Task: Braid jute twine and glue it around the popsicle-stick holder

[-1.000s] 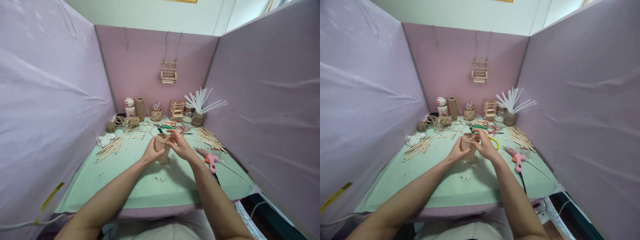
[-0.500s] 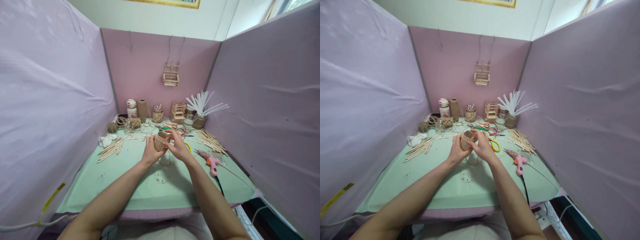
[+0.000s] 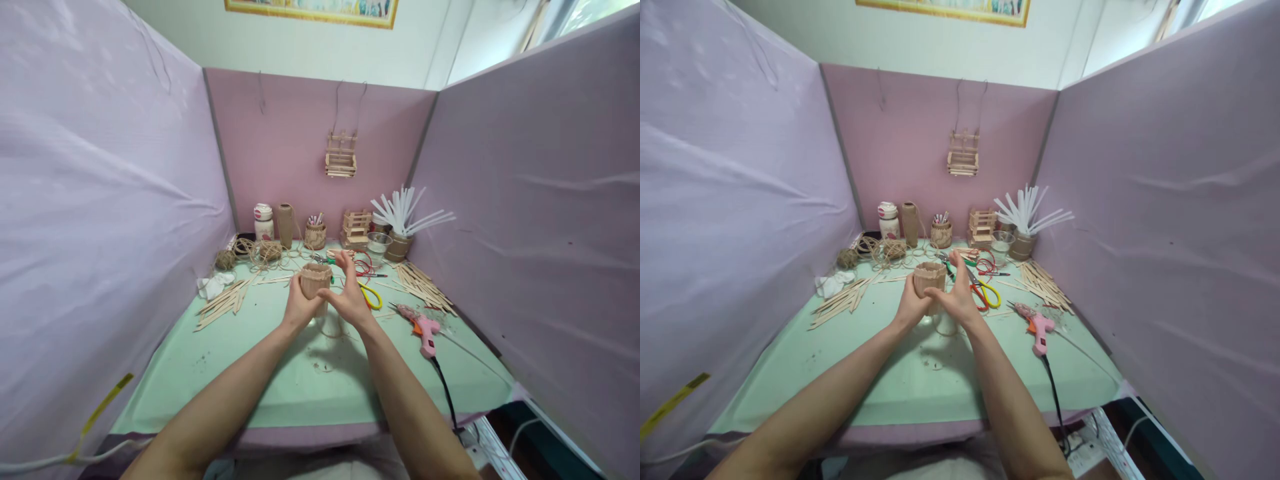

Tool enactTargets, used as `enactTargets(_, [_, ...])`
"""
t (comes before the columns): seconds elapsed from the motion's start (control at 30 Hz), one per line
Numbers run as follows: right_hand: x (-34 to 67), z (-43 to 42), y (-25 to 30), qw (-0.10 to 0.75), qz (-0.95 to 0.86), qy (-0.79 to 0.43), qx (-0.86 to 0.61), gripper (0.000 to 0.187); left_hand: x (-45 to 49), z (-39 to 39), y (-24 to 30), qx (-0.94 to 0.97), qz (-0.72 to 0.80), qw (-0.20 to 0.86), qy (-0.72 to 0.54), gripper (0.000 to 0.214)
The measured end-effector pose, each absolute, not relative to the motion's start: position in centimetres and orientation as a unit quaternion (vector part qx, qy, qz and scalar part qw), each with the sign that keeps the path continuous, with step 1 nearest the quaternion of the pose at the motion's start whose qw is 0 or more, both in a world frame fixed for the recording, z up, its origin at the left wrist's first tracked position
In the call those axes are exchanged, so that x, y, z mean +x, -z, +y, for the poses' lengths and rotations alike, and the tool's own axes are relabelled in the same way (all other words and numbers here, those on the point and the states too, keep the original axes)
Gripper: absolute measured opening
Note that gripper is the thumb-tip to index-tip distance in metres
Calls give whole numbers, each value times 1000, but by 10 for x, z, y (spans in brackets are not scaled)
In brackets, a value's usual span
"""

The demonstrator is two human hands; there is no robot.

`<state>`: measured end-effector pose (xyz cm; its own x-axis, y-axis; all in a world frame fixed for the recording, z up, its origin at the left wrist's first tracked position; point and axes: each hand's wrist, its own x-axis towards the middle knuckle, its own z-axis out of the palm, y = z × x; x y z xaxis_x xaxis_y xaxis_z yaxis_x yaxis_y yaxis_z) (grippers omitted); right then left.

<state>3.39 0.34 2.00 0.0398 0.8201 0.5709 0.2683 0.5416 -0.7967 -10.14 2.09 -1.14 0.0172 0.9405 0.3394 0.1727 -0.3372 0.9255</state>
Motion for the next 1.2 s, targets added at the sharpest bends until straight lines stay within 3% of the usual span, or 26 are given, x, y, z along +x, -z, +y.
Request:
enactTargets(0.07, [34,8,-11,593,-614,-294,-430,93,-103,25,13,578,447,405,-549,72])
enactTargets(0.23, [29,12,11,556,-573,-399,-451,77,-105,43,27,506,417,507,-559,70])
enactTargets(0.43, [26,12,21,539,-559,-430,-460,89,-100,48,34,485,340,573,-566,72])
enactTargets(0.6, [33,11,11,608,-432,-573,-340,69,-102,41,17,450,260,651,-553,68])
enactTargets(0.8, [35,-2,0,552,-417,-676,-253,41,-114,37,12,439,203,739,-470,56])
enactTargets(0.9, [35,0,4,525,-448,-664,-288,38,-116,36,11,428,232,734,-474,59])
enactTargets(1.0, [35,6,10,561,-456,-590,-360,39,-115,37,9,443,270,694,-499,66])
enactTargets(1.2, [37,13,13,640,-454,-472,-402,60,-108,38,18,568,316,596,-471,74])
